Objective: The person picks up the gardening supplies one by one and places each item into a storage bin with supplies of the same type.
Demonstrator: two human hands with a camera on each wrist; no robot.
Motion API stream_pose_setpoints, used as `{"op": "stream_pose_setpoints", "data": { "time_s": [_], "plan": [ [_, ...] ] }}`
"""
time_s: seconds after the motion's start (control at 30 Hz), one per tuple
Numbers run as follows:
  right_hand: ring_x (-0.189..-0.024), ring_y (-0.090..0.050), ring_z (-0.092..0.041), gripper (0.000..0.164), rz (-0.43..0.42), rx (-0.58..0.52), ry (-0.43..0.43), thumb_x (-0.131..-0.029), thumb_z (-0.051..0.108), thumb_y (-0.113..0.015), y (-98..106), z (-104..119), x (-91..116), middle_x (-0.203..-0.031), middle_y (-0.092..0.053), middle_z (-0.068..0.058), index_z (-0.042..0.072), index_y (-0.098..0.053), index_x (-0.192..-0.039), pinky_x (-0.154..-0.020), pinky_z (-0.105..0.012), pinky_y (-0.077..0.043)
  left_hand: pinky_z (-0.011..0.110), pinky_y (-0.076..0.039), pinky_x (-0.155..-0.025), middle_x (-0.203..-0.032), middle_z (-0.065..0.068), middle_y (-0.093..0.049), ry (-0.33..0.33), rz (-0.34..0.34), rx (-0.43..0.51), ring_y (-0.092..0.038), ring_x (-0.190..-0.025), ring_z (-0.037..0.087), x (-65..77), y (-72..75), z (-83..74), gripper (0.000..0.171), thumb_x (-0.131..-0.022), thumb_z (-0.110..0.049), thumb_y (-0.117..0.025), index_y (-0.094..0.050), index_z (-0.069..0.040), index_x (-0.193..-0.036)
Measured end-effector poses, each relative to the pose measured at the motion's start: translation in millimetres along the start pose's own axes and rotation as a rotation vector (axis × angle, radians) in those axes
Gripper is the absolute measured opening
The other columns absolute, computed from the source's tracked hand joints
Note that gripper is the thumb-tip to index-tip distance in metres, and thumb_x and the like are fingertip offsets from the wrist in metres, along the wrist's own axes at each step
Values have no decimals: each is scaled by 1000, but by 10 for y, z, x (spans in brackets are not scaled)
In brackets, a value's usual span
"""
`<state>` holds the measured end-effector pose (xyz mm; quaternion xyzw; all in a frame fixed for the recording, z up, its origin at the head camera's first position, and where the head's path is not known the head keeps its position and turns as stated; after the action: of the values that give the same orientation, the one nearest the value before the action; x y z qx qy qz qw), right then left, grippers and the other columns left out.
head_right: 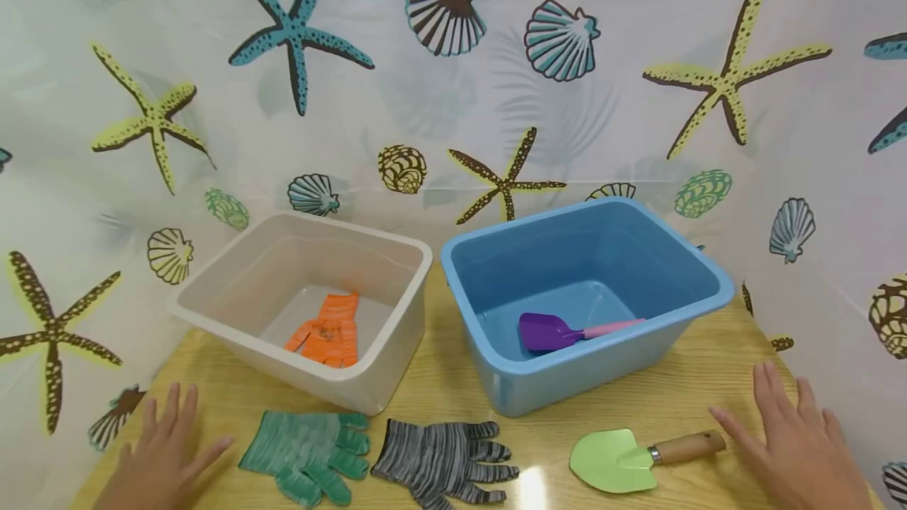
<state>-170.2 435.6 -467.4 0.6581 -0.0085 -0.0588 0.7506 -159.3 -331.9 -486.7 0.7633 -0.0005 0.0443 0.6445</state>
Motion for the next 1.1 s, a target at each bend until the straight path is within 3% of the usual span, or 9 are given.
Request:
{"op": "stream_pose_setpoints", "data": {
  "time_s": [0.1,0.17,0.3,0.53,0.67,0.87,1.1],
  "plan": [
    [-123,5,-62,92,-30,-56,28,-95,51,-42,99,31,-7,-142,5,-39,-12,7,-141,-90,-75,-4,82,-9,-81,-149,29,5,-20,-26,7,8,-129,56,0,67,4,100,-86,-69,-37,1,0,-147],
    [-124,6,-62,88,-43,-120,37,-97,45,-41,182,52,-2,-140,4,-43,-12,10,-140,-93,-73,-2,81,-12,-81,-148,32,-4,-55,-87,-4,-2,-129,57,-8,170,-5,98,-87,-66,-42,-7,3,-147],
    [-127,15,-55,83,-72,-237,46,-99,36,-40,407,122,47,-138,14,-42,-11,15,-138,-99,-66,6,80,-18,-81,-146,35,-10,-106,-149,-21,-8,-127,59,-38,427,-25,94,-89,-60,-45,-11,8,-145],
    [-135,15,-40,75,-221,-280,129,-99,26,-44,866,371,114,-144,11,-33,-11,6,-141,-106,-56,8,73,-6,-95,-148,33,-1,-164,-206,-25,4,-132,52,-100,908,-69,90,-93,-54,-44,-2,6,-145],
    [-137,16,-33,75,-241,-255,171,-98,27,-46,1045,568,121,-146,8,-32,-11,2,-142,-107,-54,8,68,-3,-100,-149,30,3,-188,-250,-49,7,-134,48,-150,1146,-112,89,-93,-53,-44,0,5,-146],
    [-139,12,-28,75,-209,-241,238,-97,28,-50,1214,938,133,-149,2,-28,-7,-3,-145,-108,-51,8,60,1,-106,-150,27,7,-228,-280,-59,14,-136,39,-210,1391,-181,85,-96,-48,-42,2,5,-145],
    [-141,-6,-22,65,-276,-276,325,-95,25,-54,1401,1415,175,-151,-18,-15,4,-21,-147,-111,-46,-4,52,2,-109,-152,18,9,-277,-323,-20,15,-138,29,-319,1634,-332,79,-98,-44,-40,4,0,-147]
  ]
}}
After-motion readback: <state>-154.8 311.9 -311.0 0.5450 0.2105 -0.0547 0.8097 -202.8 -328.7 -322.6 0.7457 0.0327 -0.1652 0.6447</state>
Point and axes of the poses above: each hand's wrist, its own x-axis away from the middle knuckle, its own y-axis out of the back of the hand, z = x × y, the point moved 8 cm from there along -x, towards the middle knuckle
